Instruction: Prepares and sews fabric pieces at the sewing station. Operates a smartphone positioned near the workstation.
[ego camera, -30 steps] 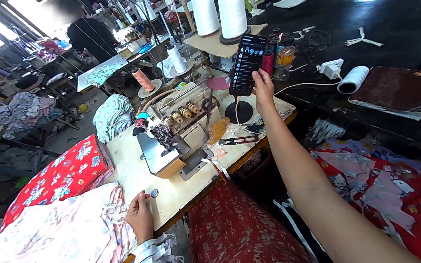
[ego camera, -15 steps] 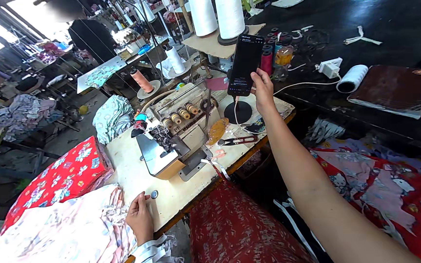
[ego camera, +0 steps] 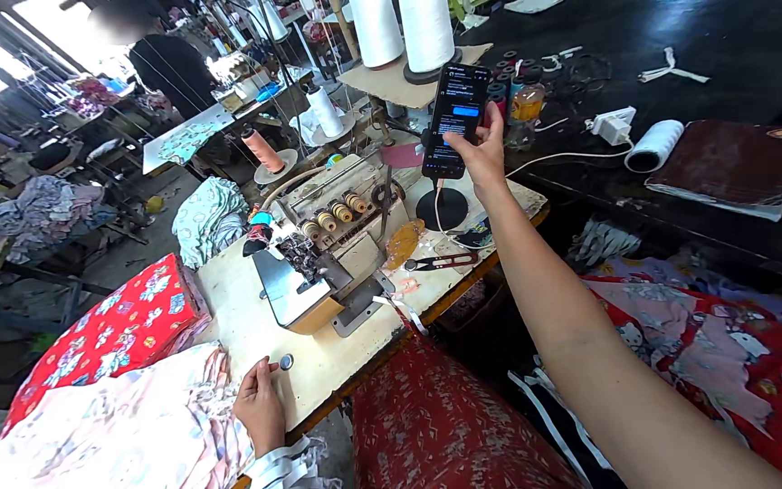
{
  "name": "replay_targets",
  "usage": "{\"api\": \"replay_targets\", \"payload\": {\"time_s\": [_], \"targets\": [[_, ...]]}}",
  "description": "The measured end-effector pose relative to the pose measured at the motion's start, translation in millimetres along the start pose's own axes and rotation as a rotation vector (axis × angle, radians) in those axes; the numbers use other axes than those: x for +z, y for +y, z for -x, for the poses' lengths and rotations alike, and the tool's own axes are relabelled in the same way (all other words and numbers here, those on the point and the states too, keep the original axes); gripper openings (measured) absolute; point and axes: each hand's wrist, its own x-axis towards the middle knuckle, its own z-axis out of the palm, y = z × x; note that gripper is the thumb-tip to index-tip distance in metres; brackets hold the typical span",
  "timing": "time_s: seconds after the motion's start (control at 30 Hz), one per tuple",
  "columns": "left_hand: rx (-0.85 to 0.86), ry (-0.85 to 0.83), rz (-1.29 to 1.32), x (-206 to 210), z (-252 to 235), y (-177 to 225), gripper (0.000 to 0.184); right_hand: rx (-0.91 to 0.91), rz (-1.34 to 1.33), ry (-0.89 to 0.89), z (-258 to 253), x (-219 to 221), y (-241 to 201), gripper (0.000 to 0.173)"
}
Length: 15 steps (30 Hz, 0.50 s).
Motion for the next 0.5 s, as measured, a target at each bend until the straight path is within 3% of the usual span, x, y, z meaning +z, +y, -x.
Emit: {"api": "replay_targets", "payload": {"time_s": [0.13,0.5], "targets": [[0.012,-0.013,-0.016,-0.6,0.2,0.0,0.025,-0.006,0.031,0.032,-3.1,10.7,0.5,0.110],[0.018,-0.007,-0.001,-1.3,-0.4,-1.0,0.024,-0.021,0.074,0.068,-5.1,15.0,5.4,0.103]]}}
